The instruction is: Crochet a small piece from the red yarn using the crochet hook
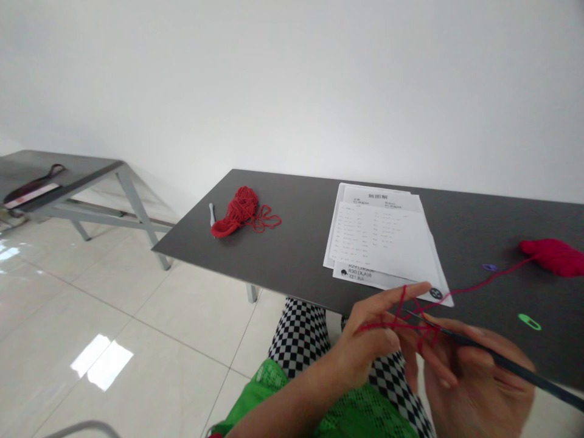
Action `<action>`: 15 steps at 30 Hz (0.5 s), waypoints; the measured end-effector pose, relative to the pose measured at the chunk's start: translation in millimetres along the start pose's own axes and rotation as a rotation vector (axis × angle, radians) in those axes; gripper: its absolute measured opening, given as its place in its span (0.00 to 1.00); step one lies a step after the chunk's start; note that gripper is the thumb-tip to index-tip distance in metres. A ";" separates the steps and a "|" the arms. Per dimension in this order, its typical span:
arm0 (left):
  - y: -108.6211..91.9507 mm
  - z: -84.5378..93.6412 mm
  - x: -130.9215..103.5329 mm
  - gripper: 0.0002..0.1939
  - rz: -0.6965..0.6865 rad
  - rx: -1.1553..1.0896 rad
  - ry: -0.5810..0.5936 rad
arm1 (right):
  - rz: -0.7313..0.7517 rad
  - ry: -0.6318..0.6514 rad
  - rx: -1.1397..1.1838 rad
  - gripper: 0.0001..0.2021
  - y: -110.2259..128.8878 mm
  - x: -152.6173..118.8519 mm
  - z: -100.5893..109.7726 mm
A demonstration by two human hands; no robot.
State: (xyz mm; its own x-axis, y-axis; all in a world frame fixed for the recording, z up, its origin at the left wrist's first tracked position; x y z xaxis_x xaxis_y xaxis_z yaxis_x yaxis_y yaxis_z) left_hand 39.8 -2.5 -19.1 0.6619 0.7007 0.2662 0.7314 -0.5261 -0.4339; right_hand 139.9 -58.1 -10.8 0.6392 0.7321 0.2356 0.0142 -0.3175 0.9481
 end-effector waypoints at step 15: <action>0.5 -6.1 -2.1 0.34 0.023 0.412 -0.145 | 0.081 0.131 0.008 0.07 5.6 1.3 -7.8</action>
State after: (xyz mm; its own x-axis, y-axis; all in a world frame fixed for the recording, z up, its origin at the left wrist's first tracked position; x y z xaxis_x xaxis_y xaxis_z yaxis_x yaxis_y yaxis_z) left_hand 39.8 -7.1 -14.7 0.6261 0.7667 0.1419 0.5709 -0.3268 -0.7532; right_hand 134.8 -54.2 -3.5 0.5329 0.7759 0.3376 -0.0272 -0.3831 0.9233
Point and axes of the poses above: each hand's wrist, its own x-axis towards the middle knuckle, its own z-axis out of the back of the hand, y = z × x, the point moved 2 cm from there along x, towards the middle knuckle, and after that the axes turned 15 degrees about -x, right-handed, at the moved point
